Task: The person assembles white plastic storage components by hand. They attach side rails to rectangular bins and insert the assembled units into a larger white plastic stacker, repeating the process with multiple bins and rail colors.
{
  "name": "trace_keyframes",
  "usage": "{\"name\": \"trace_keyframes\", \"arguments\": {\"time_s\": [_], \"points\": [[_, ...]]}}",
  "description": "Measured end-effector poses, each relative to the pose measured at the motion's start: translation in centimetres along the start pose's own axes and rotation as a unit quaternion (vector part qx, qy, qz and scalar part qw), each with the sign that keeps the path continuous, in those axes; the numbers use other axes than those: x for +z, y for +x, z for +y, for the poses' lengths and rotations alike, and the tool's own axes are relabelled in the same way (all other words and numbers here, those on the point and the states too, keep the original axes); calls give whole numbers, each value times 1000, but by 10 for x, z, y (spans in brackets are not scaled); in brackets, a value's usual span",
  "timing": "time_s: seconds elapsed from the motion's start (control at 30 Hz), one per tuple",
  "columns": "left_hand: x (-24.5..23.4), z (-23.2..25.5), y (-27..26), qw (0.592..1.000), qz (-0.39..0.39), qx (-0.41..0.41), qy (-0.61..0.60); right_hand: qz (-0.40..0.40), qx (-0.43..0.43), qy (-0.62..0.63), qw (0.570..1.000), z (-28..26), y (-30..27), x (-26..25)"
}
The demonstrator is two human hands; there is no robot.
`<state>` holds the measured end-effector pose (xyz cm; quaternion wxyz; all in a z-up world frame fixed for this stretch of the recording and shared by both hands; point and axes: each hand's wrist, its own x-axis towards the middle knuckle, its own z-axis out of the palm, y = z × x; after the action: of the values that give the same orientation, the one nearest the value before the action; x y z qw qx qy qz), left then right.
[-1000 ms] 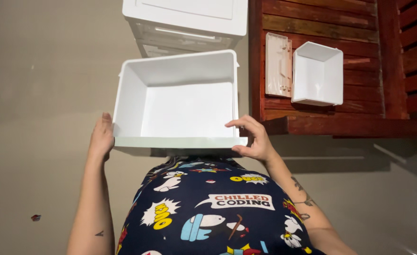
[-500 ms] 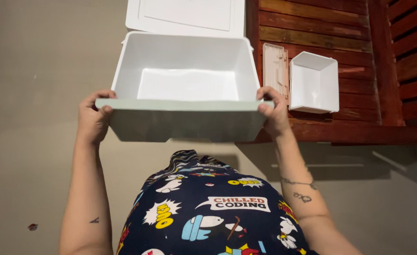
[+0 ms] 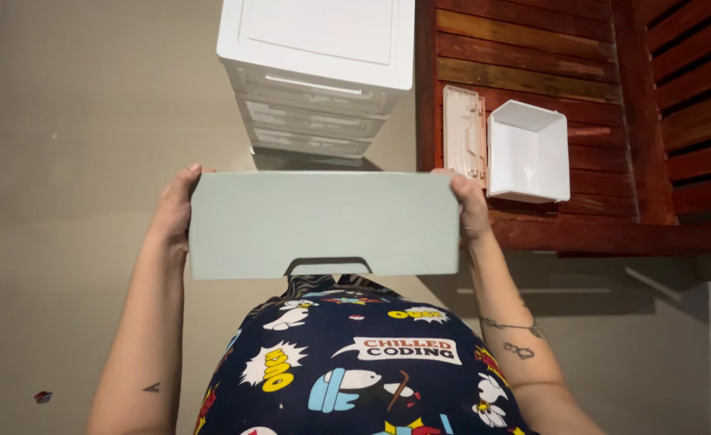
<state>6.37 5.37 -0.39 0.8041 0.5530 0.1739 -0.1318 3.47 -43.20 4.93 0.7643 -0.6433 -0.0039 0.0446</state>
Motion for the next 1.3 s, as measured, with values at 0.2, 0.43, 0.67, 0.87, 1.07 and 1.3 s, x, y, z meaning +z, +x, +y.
{"name": "trace_keyframes", "arguments": {"time_s": [0.2,0.43,0.67,0.87,1.07,1.3], "points": [[1,-11,13,989,-95,-26,-112,3,-174,26,984,-26,6,30],[8,7,17,988,-75,-97,-94,-23,-129,105,986,-50,20,37],[18,40,38,995,-75,-45,40,201,120,198,952,-78,44,52],[30,37,75,975,-47,170,136,370,224,138,891,-83,53,83],[49,29,93,925,-156,337,-85,84,170,-23,982,-53,71,67],[57,9,61,971,-128,202,-26,164,141,70,974,4,54,24]]}}
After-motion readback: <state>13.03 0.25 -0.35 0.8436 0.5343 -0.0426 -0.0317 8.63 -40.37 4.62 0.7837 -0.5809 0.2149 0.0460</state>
